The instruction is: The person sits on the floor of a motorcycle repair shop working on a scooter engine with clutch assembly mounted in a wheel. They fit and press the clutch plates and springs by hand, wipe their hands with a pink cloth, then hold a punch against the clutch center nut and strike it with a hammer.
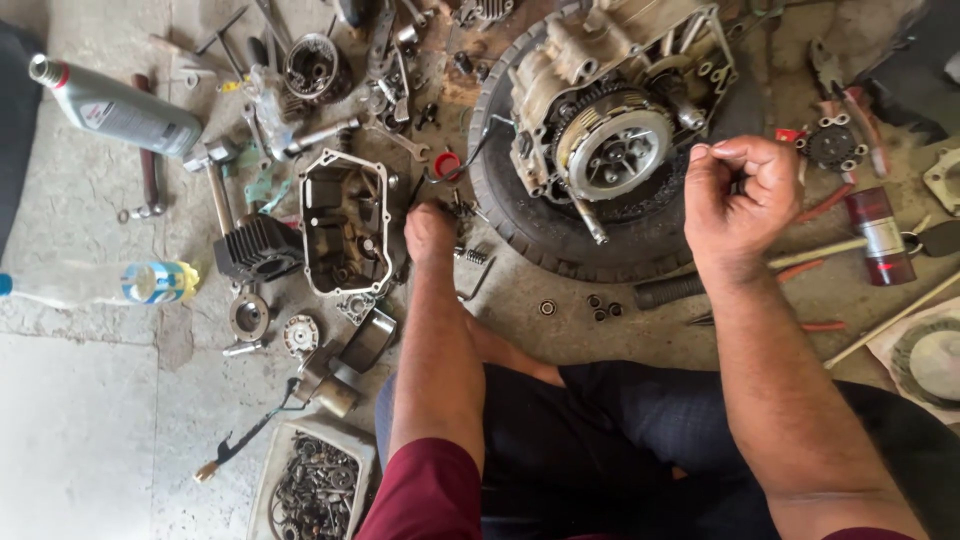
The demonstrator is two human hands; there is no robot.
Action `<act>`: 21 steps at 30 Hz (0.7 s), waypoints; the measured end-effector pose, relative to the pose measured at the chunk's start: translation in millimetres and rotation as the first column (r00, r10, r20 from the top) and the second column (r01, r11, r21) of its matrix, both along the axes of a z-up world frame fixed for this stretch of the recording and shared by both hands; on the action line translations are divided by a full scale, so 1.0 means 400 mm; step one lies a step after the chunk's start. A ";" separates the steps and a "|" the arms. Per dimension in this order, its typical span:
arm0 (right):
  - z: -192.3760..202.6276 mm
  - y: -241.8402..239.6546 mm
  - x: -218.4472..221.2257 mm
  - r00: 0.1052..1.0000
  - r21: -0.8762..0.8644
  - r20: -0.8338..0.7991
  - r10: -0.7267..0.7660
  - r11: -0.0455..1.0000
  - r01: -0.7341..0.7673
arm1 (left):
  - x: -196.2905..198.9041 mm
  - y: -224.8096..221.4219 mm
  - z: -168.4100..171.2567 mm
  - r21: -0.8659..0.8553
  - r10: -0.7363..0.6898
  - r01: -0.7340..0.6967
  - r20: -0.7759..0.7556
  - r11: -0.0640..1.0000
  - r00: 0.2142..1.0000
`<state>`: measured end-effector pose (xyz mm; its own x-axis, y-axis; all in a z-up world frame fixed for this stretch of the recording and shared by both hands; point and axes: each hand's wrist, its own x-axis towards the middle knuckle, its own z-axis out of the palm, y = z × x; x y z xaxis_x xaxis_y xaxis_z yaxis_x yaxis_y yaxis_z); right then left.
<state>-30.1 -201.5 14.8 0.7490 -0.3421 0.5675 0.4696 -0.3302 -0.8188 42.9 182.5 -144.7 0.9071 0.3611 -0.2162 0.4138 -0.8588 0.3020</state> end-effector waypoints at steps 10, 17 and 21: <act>0.093 -0.064 0.001 0.996 0.161 -0.060 0.068 0.985 -0.058 | -0.051 -0.118 0.376 -0.938 0.508 -0.075 0.114 0.337 0.854; 0.222 0.025 -0.022 0.828 -0.141 -0.306 0.470 0.838 -0.528 | -0.190 -0.352 0.523 -0.969 -0.061 -0.056 -0.042 -0.242 0.997; 0.282 0.043 -0.036 0.810 -0.285 -0.376 0.451 0.775 -0.564 | -0.179 -0.389 0.439 -0.880 -0.210 -0.116 -0.019 -0.460 0.977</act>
